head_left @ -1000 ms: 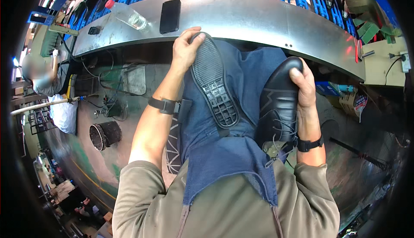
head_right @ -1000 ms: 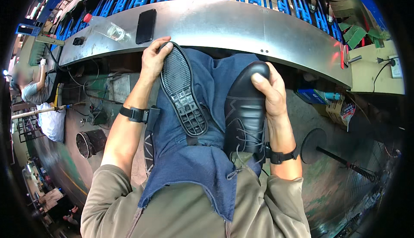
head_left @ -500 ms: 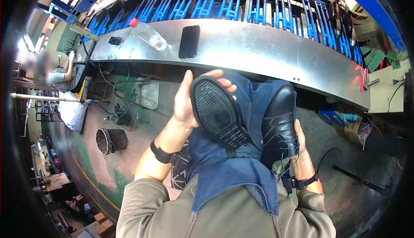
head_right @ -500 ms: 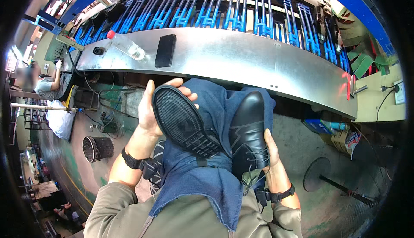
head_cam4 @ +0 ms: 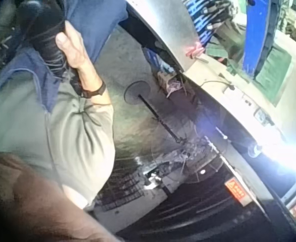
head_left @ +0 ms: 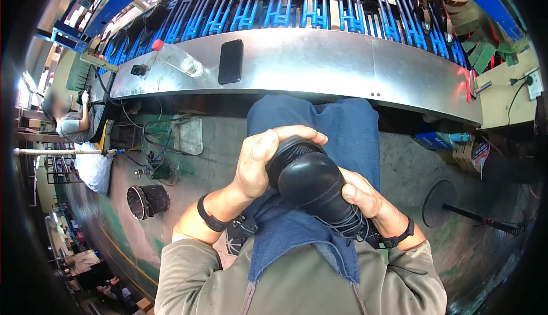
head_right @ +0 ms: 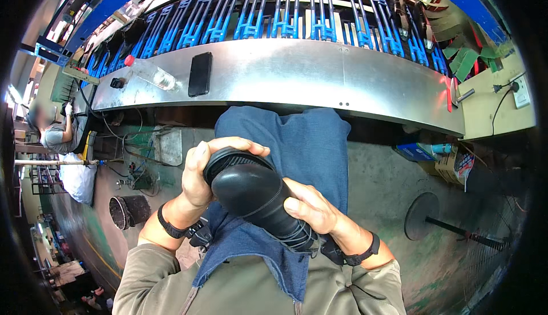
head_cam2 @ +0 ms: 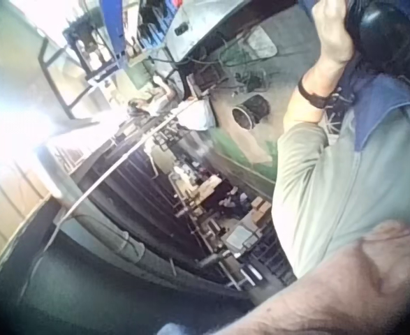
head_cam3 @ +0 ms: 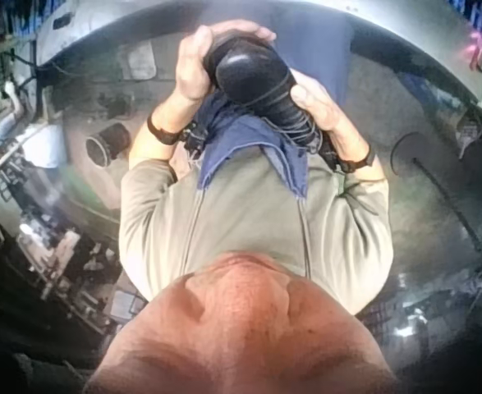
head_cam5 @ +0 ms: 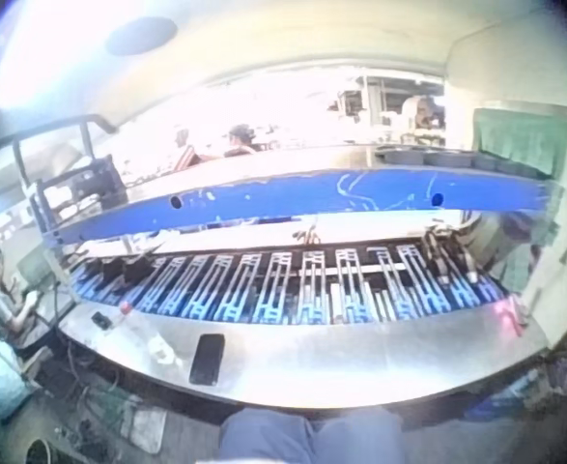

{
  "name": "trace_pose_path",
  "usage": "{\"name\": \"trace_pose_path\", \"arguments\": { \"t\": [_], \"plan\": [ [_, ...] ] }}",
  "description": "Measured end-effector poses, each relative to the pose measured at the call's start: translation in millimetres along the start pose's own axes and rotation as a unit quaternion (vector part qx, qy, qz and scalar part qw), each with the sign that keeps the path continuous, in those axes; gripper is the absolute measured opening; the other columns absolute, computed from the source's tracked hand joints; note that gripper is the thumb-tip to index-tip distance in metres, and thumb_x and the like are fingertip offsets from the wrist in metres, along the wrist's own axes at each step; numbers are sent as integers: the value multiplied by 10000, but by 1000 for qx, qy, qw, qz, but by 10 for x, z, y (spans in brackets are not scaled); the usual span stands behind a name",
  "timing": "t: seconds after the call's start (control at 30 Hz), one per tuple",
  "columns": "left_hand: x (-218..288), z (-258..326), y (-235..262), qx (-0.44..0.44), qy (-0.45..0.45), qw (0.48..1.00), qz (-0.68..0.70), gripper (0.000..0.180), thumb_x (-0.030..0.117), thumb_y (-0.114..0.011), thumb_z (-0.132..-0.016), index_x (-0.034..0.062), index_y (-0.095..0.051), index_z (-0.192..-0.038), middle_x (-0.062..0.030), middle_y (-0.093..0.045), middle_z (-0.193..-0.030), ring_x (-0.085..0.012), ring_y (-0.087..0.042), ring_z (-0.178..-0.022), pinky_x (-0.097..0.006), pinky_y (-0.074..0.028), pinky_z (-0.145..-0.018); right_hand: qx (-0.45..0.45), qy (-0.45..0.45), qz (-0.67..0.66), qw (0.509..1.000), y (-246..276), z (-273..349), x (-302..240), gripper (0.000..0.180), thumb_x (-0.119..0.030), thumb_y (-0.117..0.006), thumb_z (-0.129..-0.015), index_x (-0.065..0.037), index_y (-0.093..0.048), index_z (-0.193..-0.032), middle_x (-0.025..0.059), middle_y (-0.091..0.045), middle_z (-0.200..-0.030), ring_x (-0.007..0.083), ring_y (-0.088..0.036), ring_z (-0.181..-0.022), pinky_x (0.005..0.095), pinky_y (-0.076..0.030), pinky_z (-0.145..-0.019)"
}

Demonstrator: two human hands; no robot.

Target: Inspecting black leather shoes and placing them onto a conveyor belt.

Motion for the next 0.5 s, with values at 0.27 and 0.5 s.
{"name": "trace_pose_path", "arguments": {
  "t": [0.27, 0.5],
  "plan": [
    [32, 51, -88, -4, -20, 1000, -7, 664, 432, -277, -1026, -104, -634, -1187, -279, -678, -1152, -409, -640, -1137, -503, -494, -1025, 1, -6, -2, 1000, 27, 15, 42, 612, -406, -476, -991, 63, -504, -1383, 154, -641, -1243, 202, -595, -1147, 335, -458, -989],
    [51, 30, -88, -4, -33, 999, -37, 662, 425, -278, -1029, -112, -631, -1189, -284, -677, -1153, -408, -641, -1135, -499, -494, -1024, 2, -8, -13, 1000, 41, 2, 49, 585, -383, -472, -1004, 61, -503, -1384, 142, -642, -1237, 190, -595, -1138, 327, -457, -987]
  ]
}}
Point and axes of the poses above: each hand's wrist, its own z-axis away from the middle knuckle, its own y-axis out of the back of the hand, x = y × z, the point moved 6 cm from there along -z, towards the middle knuckle
